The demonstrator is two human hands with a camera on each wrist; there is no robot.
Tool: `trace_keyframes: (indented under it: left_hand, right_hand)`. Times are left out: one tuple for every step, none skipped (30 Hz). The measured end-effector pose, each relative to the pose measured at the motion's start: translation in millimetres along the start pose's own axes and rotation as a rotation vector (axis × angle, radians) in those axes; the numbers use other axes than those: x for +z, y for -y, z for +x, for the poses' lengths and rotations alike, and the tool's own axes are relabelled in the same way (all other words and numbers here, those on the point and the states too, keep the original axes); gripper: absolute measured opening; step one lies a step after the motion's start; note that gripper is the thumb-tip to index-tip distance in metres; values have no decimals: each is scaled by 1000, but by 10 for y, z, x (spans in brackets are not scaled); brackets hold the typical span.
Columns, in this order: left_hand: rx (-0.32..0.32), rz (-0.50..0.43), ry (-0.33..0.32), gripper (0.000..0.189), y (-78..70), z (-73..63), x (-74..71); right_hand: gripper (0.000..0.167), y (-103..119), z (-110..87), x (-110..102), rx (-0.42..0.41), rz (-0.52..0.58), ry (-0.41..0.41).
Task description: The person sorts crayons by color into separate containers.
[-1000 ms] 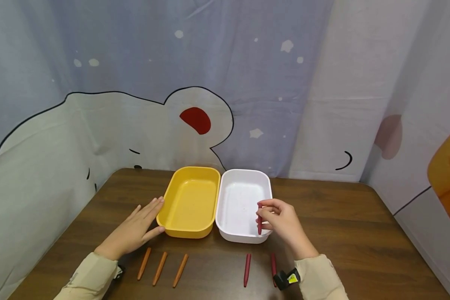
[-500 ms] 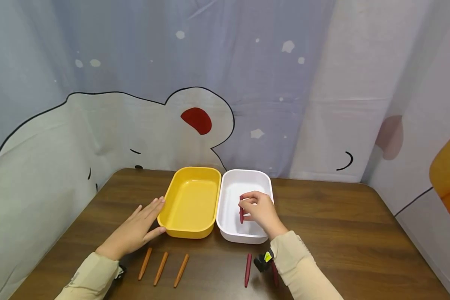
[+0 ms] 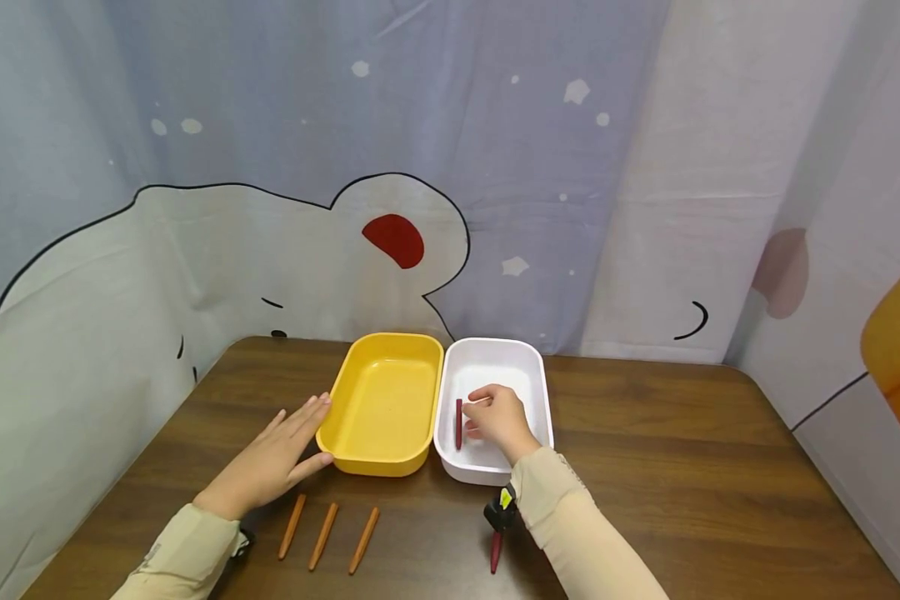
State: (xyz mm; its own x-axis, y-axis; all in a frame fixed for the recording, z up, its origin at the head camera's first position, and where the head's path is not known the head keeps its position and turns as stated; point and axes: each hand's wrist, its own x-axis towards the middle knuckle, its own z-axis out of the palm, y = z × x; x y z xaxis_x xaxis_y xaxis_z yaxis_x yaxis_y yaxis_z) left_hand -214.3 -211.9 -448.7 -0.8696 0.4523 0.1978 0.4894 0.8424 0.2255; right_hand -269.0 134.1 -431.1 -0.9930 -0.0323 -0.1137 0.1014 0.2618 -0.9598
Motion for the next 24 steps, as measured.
trace_keyframes:
  left_hand:
    - [1, 1, -1, 82, 1, 2, 2]
    - [1, 1, -1, 82, 1, 4, 4]
    - [1, 0, 0, 83, 2, 5, 6]
    - [0, 0, 0, 82, 4, 6, 7]
    - [2, 1, -1, 82, 2, 6, 7]
    - [3, 2, -3, 82, -2, 3, 4]
    - [4, 3, -4, 82, -3, 3, 3]
    - [4, 2, -6, 81, -5, 0, 1]
    - [6, 2, -8, 81, -9, -3, -2]
    - [8, 2, -11, 80, -13, -4, -4]
    - [10, 3, -13, 80, -18, -5, -7]
    - [10, 2, -14, 80, -21, -7, -10]
    - [9, 1, -13, 80, -22, -6, -10]
    - [10, 1, -13, 80, -24, -6, -12]
    - [10, 1, -12, 81, -25, -5, -13]
    - [10, 1, -12, 81, -26, -5, -14]
    - [8, 0, -11, 81, -26, -5, -16]
    - [11, 0, -12, 81, -24, -6, -18]
    - [9, -2, -11, 81, -23, -5, -18]
    - [7, -2, -9, 82, -22, -5, -19]
    - [5, -3, -6, 82, -21, -6, -19]
    - [5, -3, -6, 82, -23, -6, -20]
    - [3, -3, -3, 82, -22, -5, -19]
    - [2, -2, 0, 82, -22, -4, -18]
  right_hand:
    - [24, 4, 1, -1, -2, 3, -1]
    - [25, 5, 0, -5, -8, 1, -1]
    - [25, 8, -4, -12, -15, -6, -2]
    - [25, 13, -14, -22, -23, -15, -1]
    - [26, 16, -23, -34, -33, -21, -1]
    - [26, 21, -32, -47, -45, -31, -1]
    - [26, 28, -43, -63, -60, -41, -2]
    - [26, 36, -55, -79, -77, -52, -1]
    - [26, 46, -71, -95, -94, -65, -4]
    - [26, 57, -87, -112, -113, -79, -6]
    - [26, 69, -103, -128, -134, -94, -11]
    - [25, 83, -120, -143, -154, -112, -16]
    - [25, 95, -142, -158, -173, -131, -21]
    - [25, 107, -167, -172, -193, -151, -25]
    - [24, 121, -194, -185, -210, -168, -32]
    - [24, 134, -220, -199, -225, -184, -37]
    - [24, 150, -251, -214, -238, -196, -41]
    - [23, 162, -279, -231, -252, -211, -44]
    - [23, 176, -311, -249, -263, -223, -47]
    - [23, 189, -344, -268, -275, -231, -49]
    - [22, 203, -374, -287, -284, -238, -54]
    - [22, 213, -403, -308, -296, -250, -58]
    - [22, 223, -433, -330, -309, -263, -64]
    - [22, 228, -462, -354, -324, -280, -70]
